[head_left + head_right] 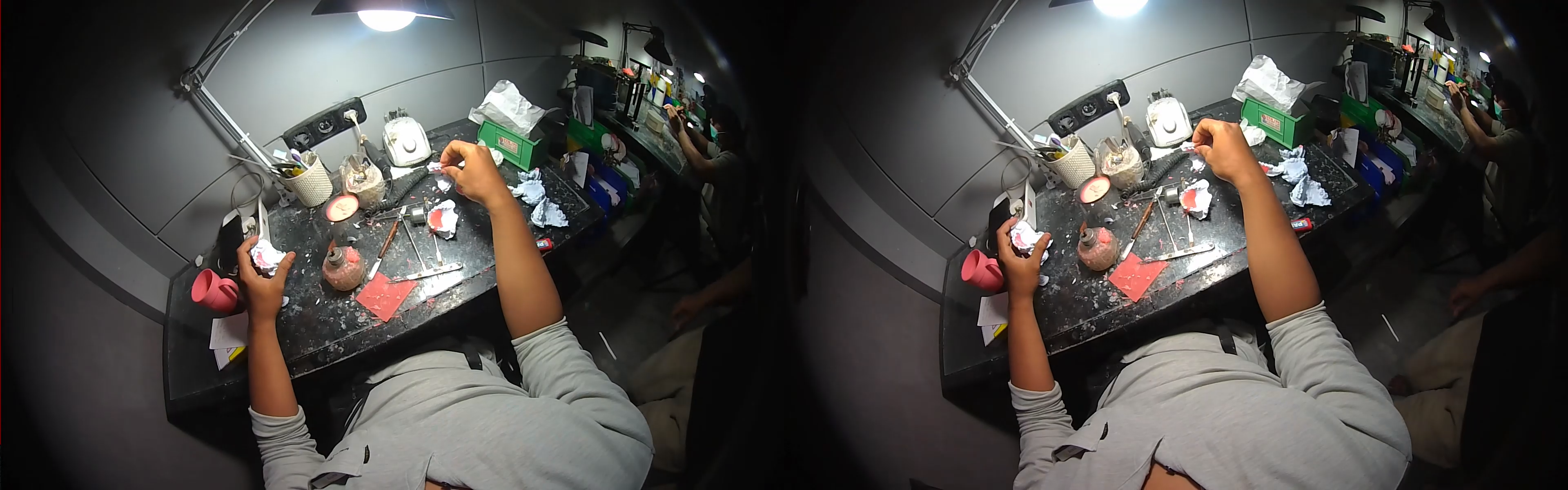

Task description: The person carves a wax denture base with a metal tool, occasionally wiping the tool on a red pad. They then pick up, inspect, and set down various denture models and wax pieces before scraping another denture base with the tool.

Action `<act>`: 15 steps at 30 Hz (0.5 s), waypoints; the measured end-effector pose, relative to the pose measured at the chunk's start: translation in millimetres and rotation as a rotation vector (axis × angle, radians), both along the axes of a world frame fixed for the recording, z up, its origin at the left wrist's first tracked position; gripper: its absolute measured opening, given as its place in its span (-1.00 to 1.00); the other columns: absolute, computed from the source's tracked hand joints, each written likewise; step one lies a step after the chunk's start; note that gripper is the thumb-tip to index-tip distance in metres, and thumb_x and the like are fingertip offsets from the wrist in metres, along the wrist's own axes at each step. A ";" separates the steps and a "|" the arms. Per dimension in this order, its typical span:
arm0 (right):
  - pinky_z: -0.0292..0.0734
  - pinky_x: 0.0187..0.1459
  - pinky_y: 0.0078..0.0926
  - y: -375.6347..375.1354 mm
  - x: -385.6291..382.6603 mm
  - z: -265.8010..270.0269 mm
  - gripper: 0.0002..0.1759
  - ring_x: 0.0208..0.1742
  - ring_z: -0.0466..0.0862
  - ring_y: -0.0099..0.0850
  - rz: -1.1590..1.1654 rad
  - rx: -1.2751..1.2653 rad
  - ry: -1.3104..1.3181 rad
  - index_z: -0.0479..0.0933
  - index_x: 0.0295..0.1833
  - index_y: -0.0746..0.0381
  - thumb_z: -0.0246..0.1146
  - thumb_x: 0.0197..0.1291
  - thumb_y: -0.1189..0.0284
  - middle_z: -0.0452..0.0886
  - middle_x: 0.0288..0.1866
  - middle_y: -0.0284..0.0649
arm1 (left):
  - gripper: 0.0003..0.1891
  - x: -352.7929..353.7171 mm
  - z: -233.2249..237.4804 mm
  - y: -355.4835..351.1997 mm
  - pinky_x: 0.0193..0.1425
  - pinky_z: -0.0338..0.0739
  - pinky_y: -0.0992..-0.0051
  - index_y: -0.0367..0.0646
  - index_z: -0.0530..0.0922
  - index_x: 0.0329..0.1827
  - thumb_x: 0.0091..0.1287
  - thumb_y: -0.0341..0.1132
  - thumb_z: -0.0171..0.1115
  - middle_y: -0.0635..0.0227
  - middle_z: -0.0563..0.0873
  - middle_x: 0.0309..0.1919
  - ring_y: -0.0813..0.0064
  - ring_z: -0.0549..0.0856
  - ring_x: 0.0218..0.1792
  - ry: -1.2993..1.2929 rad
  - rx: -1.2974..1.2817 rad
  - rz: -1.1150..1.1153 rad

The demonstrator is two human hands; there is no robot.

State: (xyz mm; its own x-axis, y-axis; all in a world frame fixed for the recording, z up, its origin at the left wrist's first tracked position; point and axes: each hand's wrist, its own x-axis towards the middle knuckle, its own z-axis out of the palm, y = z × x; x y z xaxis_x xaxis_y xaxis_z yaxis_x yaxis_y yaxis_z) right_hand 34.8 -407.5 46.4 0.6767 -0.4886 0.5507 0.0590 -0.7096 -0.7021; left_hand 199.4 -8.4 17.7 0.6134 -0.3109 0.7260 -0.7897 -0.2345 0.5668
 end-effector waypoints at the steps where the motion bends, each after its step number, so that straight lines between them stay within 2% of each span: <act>1: 0.68 -0.13 -0.37 -1.3 1.8 -2.7 -0.84 -0.23 0.80 -0.31 0.010 -0.050 0.024 0.67 -0.23 0.32 0.48 0.08 0.68 0.79 -0.28 -0.12 | -0.31 -1.0 0.8 -0.1 0.14 0.57 0.44 -0.28 0.44 0.31 0.17 -0.41 0.65 0.24 0.63 0.03 0.47 0.64 0.00 0.009 -0.006 -0.012; 7: 0.68 -0.08 -0.35 -6.9 8.5 -13.9 -0.85 -0.18 0.81 -0.29 0.056 -0.154 0.147 0.69 -0.20 0.34 0.46 0.10 0.68 0.80 -0.24 -0.08 | -0.31 -3.1 2.2 0.1 0.13 0.58 0.42 -0.27 0.43 0.31 0.17 -0.38 0.66 0.22 0.62 0.04 0.44 0.64 -0.01 0.042 -0.019 -0.034; 10: 0.67 -0.03 -0.35 -6.6 8.0 -11.4 -0.82 -0.13 0.80 -0.29 0.085 -0.035 0.140 0.72 -0.15 0.32 0.48 0.10 0.66 0.81 -0.18 -0.08 | -0.31 -1.5 1.9 -0.3 0.11 0.59 0.40 -0.25 0.44 0.31 0.17 -0.37 0.66 0.19 0.62 0.06 0.41 0.64 -0.01 0.032 -0.025 -0.036; 12: 0.67 0.01 -0.35 -4.1 3.3 -5.1 -0.78 -0.09 0.81 -0.29 0.157 -0.094 0.186 0.74 -0.10 0.30 0.52 0.11 0.61 0.82 -0.14 -0.11 | -0.31 -0.8 1.4 0.6 0.12 0.58 0.39 -0.25 0.44 0.31 0.17 -0.37 0.66 0.19 0.62 0.07 0.41 0.64 0.00 0.046 -0.028 -0.034; 13: 0.66 0.07 -0.32 0.9 -1.3 0.5 -0.78 -0.11 0.79 -0.31 0.171 -0.106 0.252 0.72 -0.12 0.30 0.54 0.12 0.52 0.80 -0.21 -0.14 | -0.31 0.3 1.3 0.3 0.13 0.58 0.39 -0.25 0.44 0.31 0.16 -0.37 0.66 0.18 0.62 0.07 0.39 0.64 0.01 0.033 -0.024 -0.027; 14: 0.66 0.07 -0.32 3.3 -3.9 1.4 -0.78 -0.11 0.79 -0.31 0.173 -0.105 0.253 0.72 -0.12 0.30 0.54 0.12 0.52 0.80 -0.21 -0.14 | -0.31 0.5 0.3 0.7 0.14 0.58 0.38 -0.25 0.44 0.31 0.16 -0.37 0.66 0.17 0.62 0.07 0.38 0.64 0.02 0.022 -0.018 -0.020; 15: 0.65 0.10 -0.31 4.3 -5.7 2.4 -0.73 -0.07 0.79 -0.29 0.218 -0.136 0.349 0.73 -0.08 0.30 0.56 0.11 0.47 0.81 -0.15 -0.13 | -0.31 0.5 0.3 0.5 0.14 0.58 0.38 -0.25 0.44 0.31 0.16 -0.37 0.66 0.17 0.62 0.07 0.38 0.64 0.02 0.022 -0.018 -0.020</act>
State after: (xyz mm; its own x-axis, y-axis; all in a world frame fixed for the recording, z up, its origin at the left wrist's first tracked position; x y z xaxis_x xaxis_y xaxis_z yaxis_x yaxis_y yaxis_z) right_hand 29.1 -403.2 48.8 0.9131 -0.2528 0.3198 -0.0071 -0.7943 -0.6075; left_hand 199.9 -7.9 18.0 0.6235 -0.3100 0.7178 -0.7812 -0.2083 0.5886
